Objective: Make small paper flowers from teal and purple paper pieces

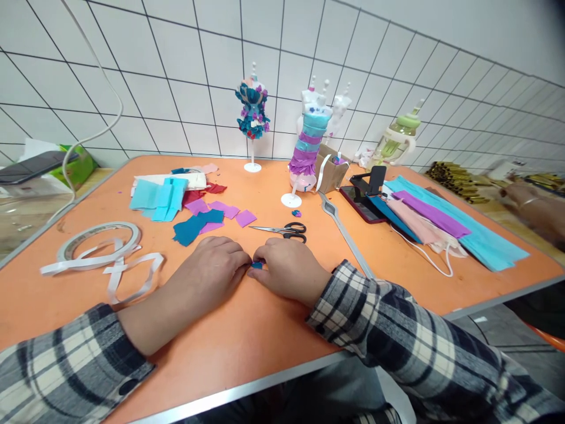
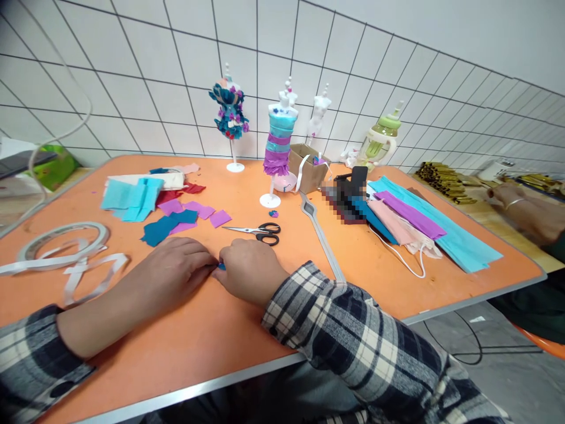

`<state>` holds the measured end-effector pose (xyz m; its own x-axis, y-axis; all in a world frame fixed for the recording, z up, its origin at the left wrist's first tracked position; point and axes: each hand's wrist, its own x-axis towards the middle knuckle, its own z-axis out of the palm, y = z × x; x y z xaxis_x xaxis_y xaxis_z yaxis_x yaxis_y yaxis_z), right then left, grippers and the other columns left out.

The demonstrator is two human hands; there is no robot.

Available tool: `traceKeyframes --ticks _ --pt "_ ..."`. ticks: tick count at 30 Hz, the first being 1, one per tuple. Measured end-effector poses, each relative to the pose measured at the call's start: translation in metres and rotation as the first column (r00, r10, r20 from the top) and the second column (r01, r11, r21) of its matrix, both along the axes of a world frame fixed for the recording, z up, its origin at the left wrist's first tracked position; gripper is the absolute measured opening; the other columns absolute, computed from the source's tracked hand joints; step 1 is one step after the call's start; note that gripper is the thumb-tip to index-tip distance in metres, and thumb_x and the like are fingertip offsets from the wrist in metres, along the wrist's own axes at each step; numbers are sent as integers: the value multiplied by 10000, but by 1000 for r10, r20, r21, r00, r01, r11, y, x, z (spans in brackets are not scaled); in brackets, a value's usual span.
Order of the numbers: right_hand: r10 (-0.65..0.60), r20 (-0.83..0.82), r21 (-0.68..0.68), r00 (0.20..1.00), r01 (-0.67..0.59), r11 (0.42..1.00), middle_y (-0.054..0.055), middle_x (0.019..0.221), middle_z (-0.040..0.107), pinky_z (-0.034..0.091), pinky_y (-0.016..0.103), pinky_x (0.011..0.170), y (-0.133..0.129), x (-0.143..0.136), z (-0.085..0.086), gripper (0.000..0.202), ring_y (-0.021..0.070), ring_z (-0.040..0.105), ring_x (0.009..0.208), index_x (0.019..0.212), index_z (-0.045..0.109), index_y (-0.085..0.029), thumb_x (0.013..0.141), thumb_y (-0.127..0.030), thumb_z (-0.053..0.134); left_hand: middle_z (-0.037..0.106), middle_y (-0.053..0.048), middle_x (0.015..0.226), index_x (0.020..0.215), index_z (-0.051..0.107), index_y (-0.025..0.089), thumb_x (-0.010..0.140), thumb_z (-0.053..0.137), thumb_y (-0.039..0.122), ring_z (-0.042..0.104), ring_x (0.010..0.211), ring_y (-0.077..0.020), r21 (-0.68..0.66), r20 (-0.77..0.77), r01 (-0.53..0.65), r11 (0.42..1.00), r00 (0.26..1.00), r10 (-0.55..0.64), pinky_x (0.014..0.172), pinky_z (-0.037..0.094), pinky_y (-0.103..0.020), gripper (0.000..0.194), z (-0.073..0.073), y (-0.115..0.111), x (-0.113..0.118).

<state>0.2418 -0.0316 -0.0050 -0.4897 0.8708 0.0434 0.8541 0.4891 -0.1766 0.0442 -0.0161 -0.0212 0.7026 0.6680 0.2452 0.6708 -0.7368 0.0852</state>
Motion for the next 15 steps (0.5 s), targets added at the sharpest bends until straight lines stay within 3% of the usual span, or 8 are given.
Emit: traceKeyframes --ticks 4,8,12,15 --pt "8 -17 17 1000 -8 1000 66 1049 708 441 307 689 4 1 -4 222 223 665 931 1035 762 -205 1024 -317 571 777 -72 840 871 772 187 960 528 185 690 848 -284 6 17 25 1000 1000 -25 791 493 -450 260 -2 2 -2" --pt "112 -20 68 993 -111 991 86 1065 681 465 321 769 8 2 -11 193 224 637 985 1028 729 -153 1032 -194 541 749 -79 817 846 765 194 967 503 212 676 838 -279 22 57 36 999 998 -37 792 493 -444 289 -5 3 -2" --pt "166 7 181 986 -164 970 108 1054 679 484 352 838 5 1 -13 199 239 625 983 1066 694 -106 1049 -171 507 712 -179 1098 1090 762 137 972 520 365 633 1082 -367 89 124 -39 995 992 28 913 494 -535 353 -4 -1 -4" --pt "193 15 205 981 -192 960 103 1072 682 489 353 807 2 1 -11 193 242 627 996 1089 686 -104 1051 -181 513 668 -205 1287 1175 750 163 949 549 461 543 1278 -455 138 110 -86 987 991 71 1030 389 -677 425 -2 -5 -5"
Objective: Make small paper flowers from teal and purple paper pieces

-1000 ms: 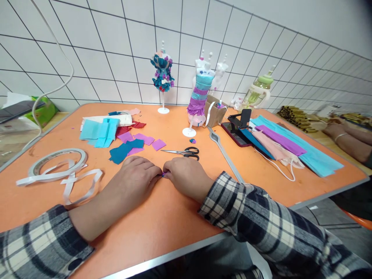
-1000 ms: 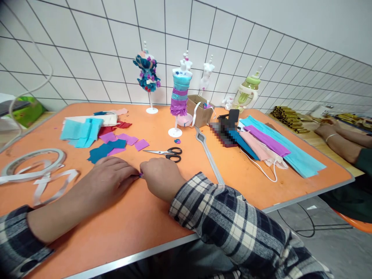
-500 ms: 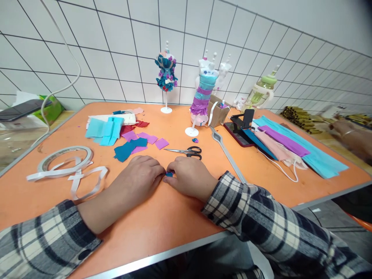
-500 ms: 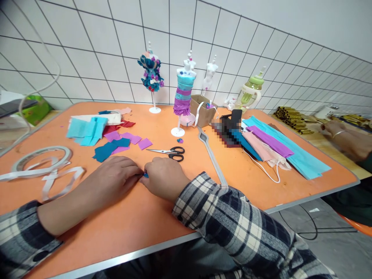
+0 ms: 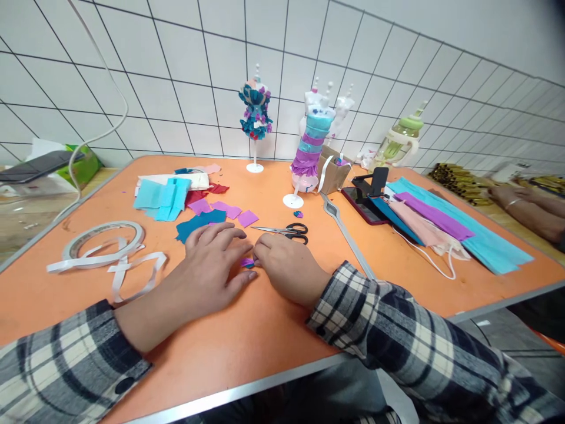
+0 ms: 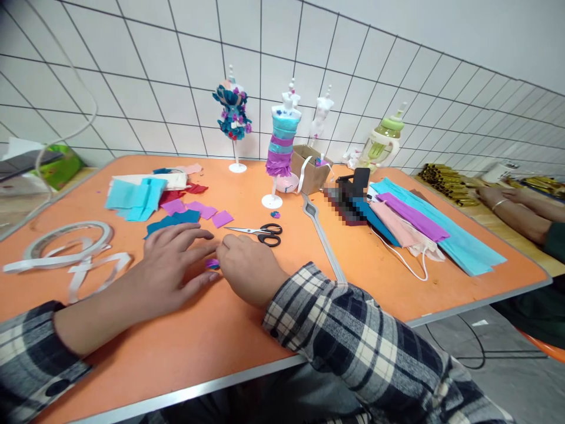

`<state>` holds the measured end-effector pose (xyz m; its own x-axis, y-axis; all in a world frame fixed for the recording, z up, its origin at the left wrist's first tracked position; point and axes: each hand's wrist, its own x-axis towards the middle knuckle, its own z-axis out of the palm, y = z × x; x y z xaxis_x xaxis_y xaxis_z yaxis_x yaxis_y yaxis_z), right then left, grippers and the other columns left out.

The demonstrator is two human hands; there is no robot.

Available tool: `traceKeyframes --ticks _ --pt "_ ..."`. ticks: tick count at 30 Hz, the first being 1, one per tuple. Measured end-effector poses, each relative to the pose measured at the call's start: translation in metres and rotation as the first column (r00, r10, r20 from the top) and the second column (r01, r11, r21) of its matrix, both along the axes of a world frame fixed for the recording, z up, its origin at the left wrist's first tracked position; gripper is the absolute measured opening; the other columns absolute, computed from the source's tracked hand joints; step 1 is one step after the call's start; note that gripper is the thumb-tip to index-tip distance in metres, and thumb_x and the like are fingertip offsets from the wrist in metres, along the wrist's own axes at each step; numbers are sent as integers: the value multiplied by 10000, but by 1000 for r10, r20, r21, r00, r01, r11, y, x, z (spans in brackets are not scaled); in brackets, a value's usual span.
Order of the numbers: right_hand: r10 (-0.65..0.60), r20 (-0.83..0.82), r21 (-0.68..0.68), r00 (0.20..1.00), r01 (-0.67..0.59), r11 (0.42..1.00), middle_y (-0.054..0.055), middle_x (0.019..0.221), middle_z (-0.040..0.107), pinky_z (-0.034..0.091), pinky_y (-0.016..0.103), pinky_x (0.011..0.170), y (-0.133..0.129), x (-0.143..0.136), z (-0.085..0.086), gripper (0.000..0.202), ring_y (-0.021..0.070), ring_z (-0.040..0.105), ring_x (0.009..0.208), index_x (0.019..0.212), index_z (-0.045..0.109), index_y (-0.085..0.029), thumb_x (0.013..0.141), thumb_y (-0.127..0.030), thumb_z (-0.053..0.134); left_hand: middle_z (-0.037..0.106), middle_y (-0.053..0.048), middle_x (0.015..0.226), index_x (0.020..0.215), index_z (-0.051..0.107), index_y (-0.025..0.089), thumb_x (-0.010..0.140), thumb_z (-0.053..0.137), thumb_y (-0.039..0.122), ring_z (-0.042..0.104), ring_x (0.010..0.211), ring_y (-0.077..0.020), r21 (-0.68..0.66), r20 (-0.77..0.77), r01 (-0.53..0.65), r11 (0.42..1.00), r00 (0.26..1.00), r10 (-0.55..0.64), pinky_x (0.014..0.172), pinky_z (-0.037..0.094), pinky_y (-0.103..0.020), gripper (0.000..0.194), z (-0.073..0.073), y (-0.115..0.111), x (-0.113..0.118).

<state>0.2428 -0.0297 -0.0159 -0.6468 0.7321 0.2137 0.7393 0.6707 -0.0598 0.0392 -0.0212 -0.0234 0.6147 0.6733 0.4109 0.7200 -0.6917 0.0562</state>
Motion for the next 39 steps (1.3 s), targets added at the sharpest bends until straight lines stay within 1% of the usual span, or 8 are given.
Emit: traceKeyframes --ticks 10,16,20,23,26,30,33,39 --pt "-4 29 6 1000 4 1000 85 1065 690 454 349 667 -2 -1 2 230 226 648 888 1101 687 -131 1069 -215 475 738 -111 1141 845 768 234 952 527 292 621 1196 -380 12 -26 26 1000 999 -26 1033 308 -680 269 3 0 3" --pt "-19 -5 -26 1000 19 999 86 1055 691 442 339 663 -3 -2 4 206 218 654 923 1093 694 -118 1048 -186 505 752 -68 1016 837 767 252 961 521 269 653 1099 -330 35 -16 73 997 997 -73 1021 295 -622 275 8 -2 2" --pt "17 -80 -53 997 -22 998 73 1045 717 444 318 709 1 0 5 192 208 664 967 1026 724 -156 1045 -228 546 762 -48 932 828 760 263 974 494 248 662 1058 -313 28 -1 75 997 997 -75 986 318 -579 304 10 -3 -1" --pt "-2 -264 -79 965 -19 997 60 1106 746 460 312 798 14 17 11 167 200 672 1016 1106 731 -205 1010 -298 631 777 -49 939 824 771 266 968 498 270 659 1068 -330 21 6 28 999 1000 -28 956 348 -568 309 12 1 -9" --pt "-151 -419 -24 896 155 988 59 1026 751 462 320 843 37 49 16 133 200 667 973 1046 757 -206 987 -251 647 775 -63 937 805 799 270 929 531 348 676 998 -324 -70 92 -26 997 995 32 881 432 -514 306 15 10 -20" --pt "-167 -333 28 928 186 982 86 1099 753 451 374 964 64 81 11 165 248 642 1088 1062 788 -198 950 -190 668 759 -60 871 727 785 255 852 581 441 704 857 -268 -350 277 -59 935 947 164 785 539 -405 303 15 19 -23" --pt "-211 -190 -55 959 204 977 90 1122 763 447 364 962 69 81 5 221 249 640 1108 1087 801 -184 995 -216 602 765 -47 858 721 779 265 808 644 525 717 852 -258 -462 356 -70 884 899 257 809 568 -385 305 13 20 -21" --pt "-356 -108 -145 928 340 929 65 1033 778 439 308 777 62 70 11 181 220 674 985 979 811 -214 958 -237 632 789 -50 869 706 782 267 779 694 626 726 935 -280 -477 410 -77 876 861 299 886 574 -395 377 14 17 -20"
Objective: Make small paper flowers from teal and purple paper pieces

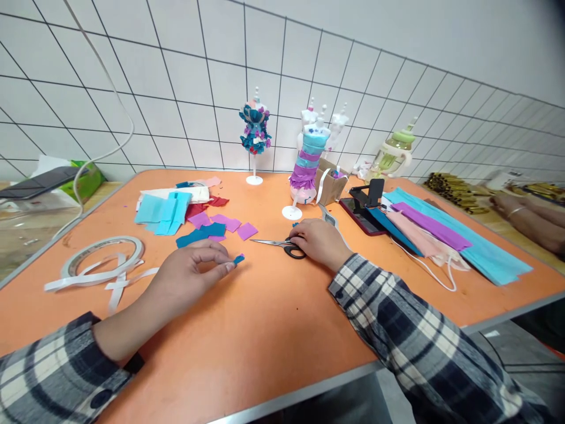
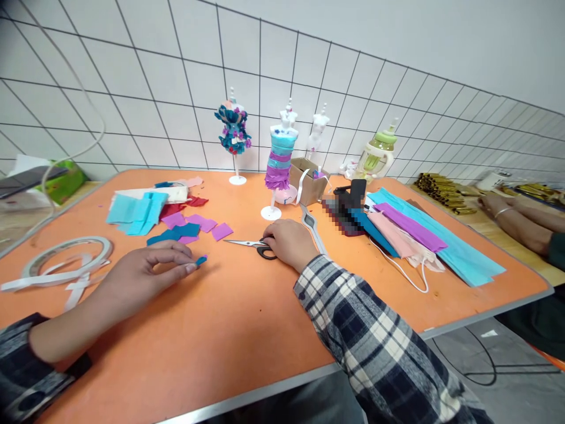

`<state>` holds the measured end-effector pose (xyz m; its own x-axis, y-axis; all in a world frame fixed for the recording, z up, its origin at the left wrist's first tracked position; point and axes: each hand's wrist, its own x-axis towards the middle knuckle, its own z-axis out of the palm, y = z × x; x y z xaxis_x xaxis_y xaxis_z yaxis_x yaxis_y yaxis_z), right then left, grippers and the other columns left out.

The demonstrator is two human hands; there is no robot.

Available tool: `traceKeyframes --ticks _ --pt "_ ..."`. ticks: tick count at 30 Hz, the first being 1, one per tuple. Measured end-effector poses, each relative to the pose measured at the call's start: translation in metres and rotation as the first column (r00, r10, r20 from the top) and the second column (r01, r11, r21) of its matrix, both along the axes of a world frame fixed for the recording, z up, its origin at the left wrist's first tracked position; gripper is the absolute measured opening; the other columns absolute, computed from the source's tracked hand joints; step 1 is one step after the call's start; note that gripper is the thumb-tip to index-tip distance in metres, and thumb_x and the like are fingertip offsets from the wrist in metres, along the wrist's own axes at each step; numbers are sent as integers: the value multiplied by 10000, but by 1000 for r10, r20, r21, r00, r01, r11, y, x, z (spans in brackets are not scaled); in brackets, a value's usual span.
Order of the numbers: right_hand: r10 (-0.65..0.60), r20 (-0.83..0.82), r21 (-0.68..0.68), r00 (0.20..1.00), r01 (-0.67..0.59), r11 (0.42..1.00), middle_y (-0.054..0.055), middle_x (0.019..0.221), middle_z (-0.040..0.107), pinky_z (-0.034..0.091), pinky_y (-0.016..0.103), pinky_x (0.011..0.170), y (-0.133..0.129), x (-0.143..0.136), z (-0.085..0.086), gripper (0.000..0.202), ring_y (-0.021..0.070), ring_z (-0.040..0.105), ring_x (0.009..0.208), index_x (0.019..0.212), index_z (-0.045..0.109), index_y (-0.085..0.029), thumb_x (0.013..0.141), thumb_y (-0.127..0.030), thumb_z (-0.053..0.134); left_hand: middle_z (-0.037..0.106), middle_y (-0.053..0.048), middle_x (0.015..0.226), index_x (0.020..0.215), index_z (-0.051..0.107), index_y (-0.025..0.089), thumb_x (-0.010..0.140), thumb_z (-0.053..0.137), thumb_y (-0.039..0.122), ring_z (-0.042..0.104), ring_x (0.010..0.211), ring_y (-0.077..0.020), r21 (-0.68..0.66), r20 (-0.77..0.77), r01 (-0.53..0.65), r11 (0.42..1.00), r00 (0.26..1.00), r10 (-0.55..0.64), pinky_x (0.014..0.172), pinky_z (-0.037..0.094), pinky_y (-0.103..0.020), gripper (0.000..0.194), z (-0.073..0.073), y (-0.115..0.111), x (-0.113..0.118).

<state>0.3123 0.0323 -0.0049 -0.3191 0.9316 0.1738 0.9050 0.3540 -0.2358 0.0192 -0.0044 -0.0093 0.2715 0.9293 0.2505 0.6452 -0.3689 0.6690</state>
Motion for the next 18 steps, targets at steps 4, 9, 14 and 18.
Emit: traceKeyframes --ticks 4,9,14,18 --pt "8 -8 1 1000 -8 1000 95 993 756 419 307 758 -1 -1 -3 159 223 659 947 917 772 -178 950 -186 617 790 -53 861 723 790 265 799 704 612 730 909 -272 17 4 30 999 1000 -30 867 584 -397 366 0 0 -1" --pt "14 -110 31 994 -11 999 96 1020 713 433 301 790 5 -4 -15 138 200 631 919 971 703 -157 962 -130 567 782 -46 834 709 788 263 806 713 615 728 829 -248 36 2 32 999 999 -32 842 592 -383 373 -2 0 -1" --pt "-83 -379 134 922 143 981 125 1159 710 463 370 961 -1 -16 -7 202 233 625 1112 1047 674 -163 1004 -225 486 780 -59 878 689 786 262 783 721 665 725 880 -264 21 82 -51 998 995 49 882 586 -397 418 -1 1 2" --pt "-36 -886 -186 462 -283 941 76 980 772 509 366 895 -34 -42 2 212 215 696 931 901 728 -194 895 -377 621 790 -79 964 708 788 253 789 696 688 731 968 -285 18 154 -101 995 983 98 894 588 -399 452 -1 -1 7"
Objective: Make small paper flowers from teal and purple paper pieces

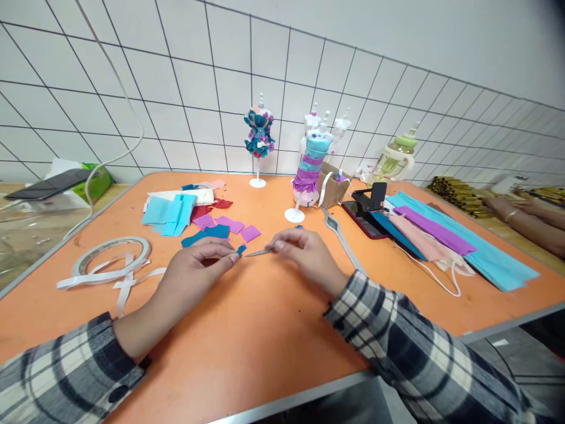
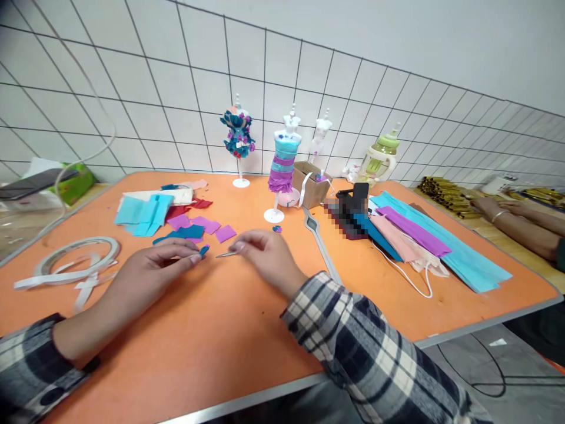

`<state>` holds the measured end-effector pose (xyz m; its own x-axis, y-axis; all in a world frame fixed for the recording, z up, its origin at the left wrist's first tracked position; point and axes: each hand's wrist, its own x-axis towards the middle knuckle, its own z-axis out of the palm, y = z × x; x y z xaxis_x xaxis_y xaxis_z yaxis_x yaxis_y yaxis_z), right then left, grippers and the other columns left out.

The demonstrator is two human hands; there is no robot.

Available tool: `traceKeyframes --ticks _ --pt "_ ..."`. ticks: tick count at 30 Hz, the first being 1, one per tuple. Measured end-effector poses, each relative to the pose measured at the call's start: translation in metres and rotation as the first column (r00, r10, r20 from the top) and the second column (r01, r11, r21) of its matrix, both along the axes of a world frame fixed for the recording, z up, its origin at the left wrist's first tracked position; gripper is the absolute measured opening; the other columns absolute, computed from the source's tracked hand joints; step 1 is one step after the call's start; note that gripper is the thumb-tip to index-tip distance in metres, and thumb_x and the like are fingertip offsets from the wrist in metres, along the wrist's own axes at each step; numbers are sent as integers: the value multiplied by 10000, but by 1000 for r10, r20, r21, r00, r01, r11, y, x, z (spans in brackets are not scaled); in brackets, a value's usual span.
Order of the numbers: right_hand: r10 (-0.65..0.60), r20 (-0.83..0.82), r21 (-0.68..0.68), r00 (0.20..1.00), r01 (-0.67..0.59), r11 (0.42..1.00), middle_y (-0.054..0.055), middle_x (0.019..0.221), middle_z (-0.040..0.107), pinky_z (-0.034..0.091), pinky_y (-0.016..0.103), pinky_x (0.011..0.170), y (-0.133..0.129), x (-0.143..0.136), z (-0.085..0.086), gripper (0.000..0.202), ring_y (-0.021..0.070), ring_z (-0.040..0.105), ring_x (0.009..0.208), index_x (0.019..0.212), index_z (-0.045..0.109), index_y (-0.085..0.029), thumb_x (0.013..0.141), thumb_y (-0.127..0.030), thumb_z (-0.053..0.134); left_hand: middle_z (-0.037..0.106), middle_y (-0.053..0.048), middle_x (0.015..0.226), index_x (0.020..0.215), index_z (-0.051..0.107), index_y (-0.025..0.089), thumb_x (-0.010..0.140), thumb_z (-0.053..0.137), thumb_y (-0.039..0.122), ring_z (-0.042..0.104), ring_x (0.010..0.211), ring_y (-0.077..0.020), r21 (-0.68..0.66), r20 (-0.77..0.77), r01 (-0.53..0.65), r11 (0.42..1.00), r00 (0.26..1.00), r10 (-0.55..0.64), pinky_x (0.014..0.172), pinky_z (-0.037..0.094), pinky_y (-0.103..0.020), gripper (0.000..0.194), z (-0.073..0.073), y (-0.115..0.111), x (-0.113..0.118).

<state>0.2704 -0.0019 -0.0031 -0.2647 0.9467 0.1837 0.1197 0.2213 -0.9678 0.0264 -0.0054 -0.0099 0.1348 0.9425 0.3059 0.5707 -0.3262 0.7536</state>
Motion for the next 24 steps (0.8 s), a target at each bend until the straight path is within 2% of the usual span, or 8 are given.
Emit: traceKeyframes --ticks 2,5,8,10,16,24 --pt "182 -138 -138 974 -201 970 88 1031 780 504 357 876 -17 -13 2 302 200 695 909 931 768 -185 885 -435 605 801 -79 959 711 783 246 789 693 666 739 942 -282 -25 35 -3 1000 999 4 855 595 -385 437 1 -2 3" --pt "234 -240 -278 942 -298 913 77 999 767 492 321 795 -29 -26 2 350 174 676 852 949 776 -180 860 -488 636 822 -61 886 740 791 247 793 683 601 747 855 -269 -87 55 -7 996 998 12 766 589 -363 374 2 -4 8" --pt "158 -245 -302 957 -230 925 13 830 713 474 289 763 -27 -33 -1 299 141 626 776 840 735 -181 708 -431 834 829 -40 820 759 803 250 790 687 536 748 797 -256 -119 40 5 993 999 0 730 575 -347 310 4 -7 11" --pt "101 -257 -298 961 -178 938 -14 764 679 464 280 746 -24 -35 -4 313 126 591 732 775 709 -182 629 -383 900 830 -31 800 754 806 252 785 690 504 748 781 -250 -116 26 13 993 1000 -10 736 575 -345 279 5 -9 14" --pt "42 -329 -387 943 -176 905 -23 682 640 408 267 621 -22 -40 -13 380 101 515 615 777 704 -174 637 -468 900 830 -28 794 754 804 244 796 667 450 737 737 -225 -79 27 58 995 998 -56 705 583 -316 252 7 -12 17" --pt "-27 -364 -483 931 -164 860 -10 730 660 472 263 663 -22 -42 -12 444 98 581 660 811 699 -158 613 -496 907 769 -13 682 691 752 228 825 622 448 661 614 -175 15 -14 88 996 996 -88 604 538 -265 288 10 -17 21"
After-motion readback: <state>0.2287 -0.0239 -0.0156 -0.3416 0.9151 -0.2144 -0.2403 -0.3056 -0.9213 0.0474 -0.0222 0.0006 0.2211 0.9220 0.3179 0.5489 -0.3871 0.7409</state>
